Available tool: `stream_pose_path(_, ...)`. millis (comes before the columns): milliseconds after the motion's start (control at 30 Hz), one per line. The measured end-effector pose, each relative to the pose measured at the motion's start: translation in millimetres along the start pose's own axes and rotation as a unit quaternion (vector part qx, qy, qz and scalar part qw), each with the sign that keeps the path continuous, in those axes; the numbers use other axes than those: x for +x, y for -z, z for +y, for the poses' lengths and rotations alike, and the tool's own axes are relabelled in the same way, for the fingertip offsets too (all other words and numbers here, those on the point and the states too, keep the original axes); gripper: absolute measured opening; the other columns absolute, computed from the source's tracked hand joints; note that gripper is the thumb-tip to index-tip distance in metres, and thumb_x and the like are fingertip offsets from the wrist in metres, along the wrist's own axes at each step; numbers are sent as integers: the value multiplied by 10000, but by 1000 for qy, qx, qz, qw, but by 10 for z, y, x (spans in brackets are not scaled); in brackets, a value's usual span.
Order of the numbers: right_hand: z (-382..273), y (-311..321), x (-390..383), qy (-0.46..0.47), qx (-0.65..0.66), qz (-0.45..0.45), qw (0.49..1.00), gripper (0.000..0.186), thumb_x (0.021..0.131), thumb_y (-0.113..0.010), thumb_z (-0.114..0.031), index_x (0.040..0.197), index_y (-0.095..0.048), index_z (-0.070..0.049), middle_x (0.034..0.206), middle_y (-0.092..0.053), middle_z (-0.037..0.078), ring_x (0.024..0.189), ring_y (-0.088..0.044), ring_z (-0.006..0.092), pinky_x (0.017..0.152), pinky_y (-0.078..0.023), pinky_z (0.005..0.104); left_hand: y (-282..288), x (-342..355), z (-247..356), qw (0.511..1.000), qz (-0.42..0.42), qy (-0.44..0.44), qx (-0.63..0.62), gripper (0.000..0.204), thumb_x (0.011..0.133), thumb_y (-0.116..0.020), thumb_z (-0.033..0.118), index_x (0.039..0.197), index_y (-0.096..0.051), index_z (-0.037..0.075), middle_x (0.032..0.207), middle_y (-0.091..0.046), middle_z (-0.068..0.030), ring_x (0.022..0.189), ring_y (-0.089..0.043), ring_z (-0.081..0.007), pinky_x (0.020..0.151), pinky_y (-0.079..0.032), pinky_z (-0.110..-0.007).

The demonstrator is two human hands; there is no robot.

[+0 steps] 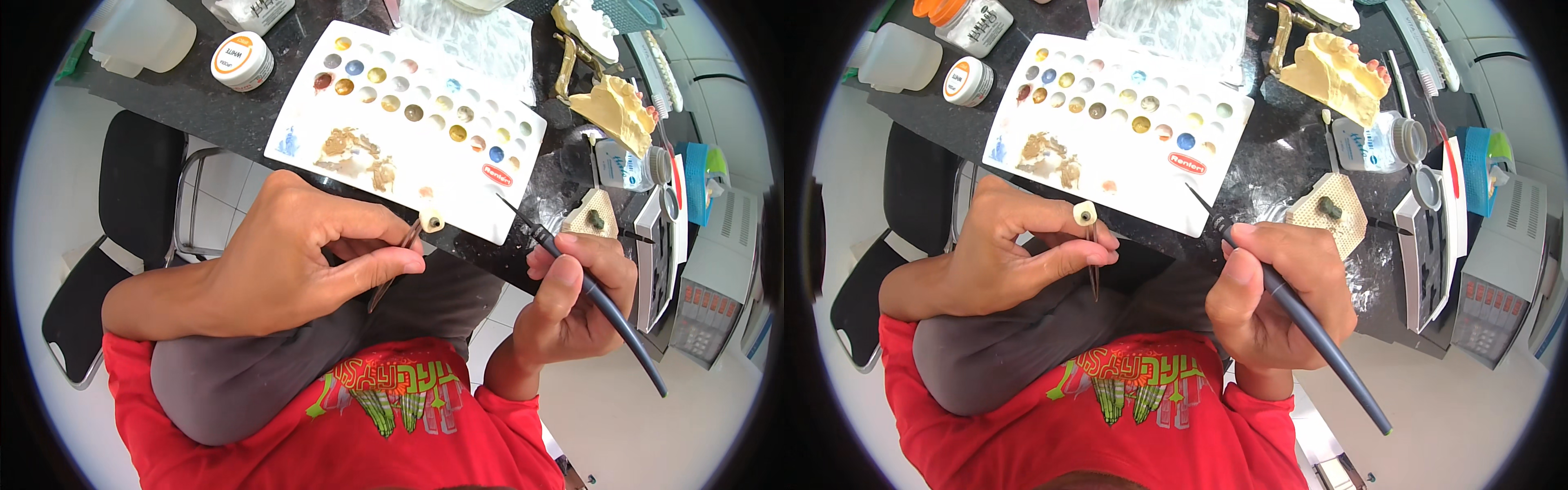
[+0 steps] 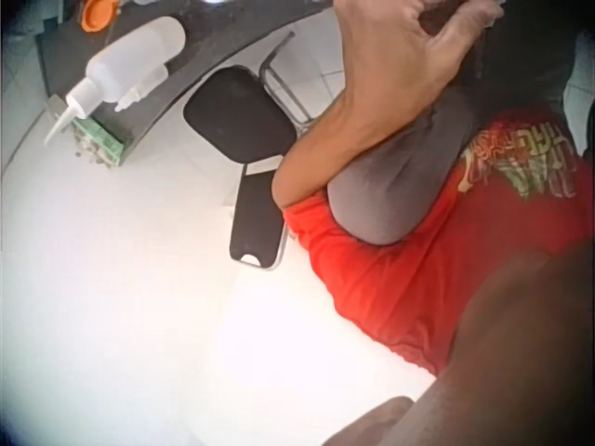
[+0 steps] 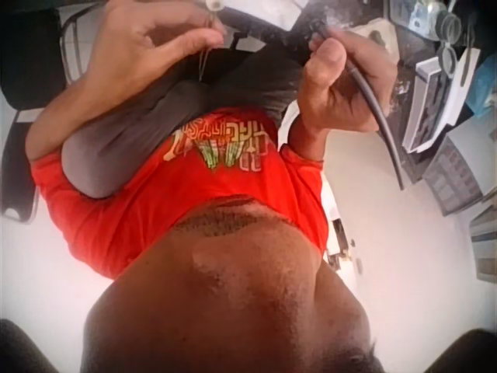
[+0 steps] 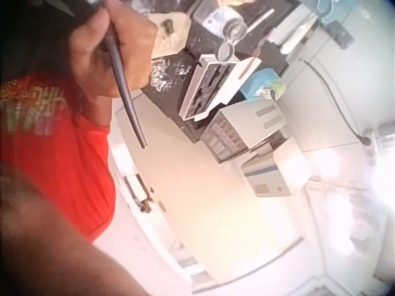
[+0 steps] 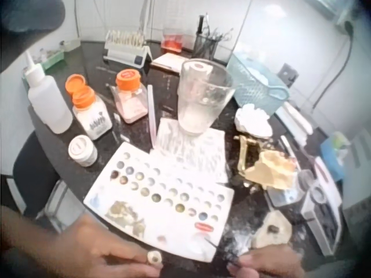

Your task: The person holds a dental crown with tweezers and applies a liquid from a porcelain palette using a brush, then places the crown onto a ceramic stand.

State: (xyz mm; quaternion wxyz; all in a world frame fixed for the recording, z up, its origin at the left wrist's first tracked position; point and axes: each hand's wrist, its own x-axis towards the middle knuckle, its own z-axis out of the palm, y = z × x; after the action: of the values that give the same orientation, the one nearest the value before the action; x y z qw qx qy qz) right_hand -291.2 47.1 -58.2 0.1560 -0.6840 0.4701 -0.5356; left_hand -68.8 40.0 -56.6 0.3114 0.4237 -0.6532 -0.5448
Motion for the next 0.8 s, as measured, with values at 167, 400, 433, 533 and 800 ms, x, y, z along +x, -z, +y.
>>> stream_pose_path(167,2,-8,3,-5,-10,-4,1000,85,767,-609,15,831,-595,69,686,-617,137,542,-558,151,490,-443,221,-1,3,-14,1000,4,-12,14,65,796,-694,23,816,-689,-39,738,-689,-92,649,-659,-122,574,-522,-223)
stream_pose_path(400,-25,-9,-1,5,1,15,1000,89,791,-602,-26,843,-588,45,666,-599,118,534,-557,149,494,-446,231,46,-12,7,998,-15,2,55,66,785,-706,34,798,-689,-29,751,-695,-97,637,-660,-130,567,-510,-220)
stream_pose_path(433,-34,8,-1,21,13,31,999,100,803,-600,-49,853,-580,36,658,-589,110,531,-555,148,493,-449,235,42,-11,9,999,-15,7,51,68,784,-706,36,796,-689,-29,753,-696,-97,637,-661,-130,567,-509,-220)
stream_pose_path(533,-66,8,15,31,107,5,994,182,856,-600,-139,924,-536,17,666,-551,93,510,-537,142,479,-451,218,31,-18,5,999,-9,7,44,76,785,-706,44,791,-688,-30,749,-698,-98,631,-661,-129,567,-506,-219)
stream_pose_path(800,-50,-104,-4,67,228,-57,970,184,825,-629,-93,948,-572,31,718,-570,111,540,-587,181,471,-487,244,36,-14,-4,999,-5,4,36,97,783,-715,61,791,-688,-32,735,-695,-101,623,-664,-128,566,-512,-222)
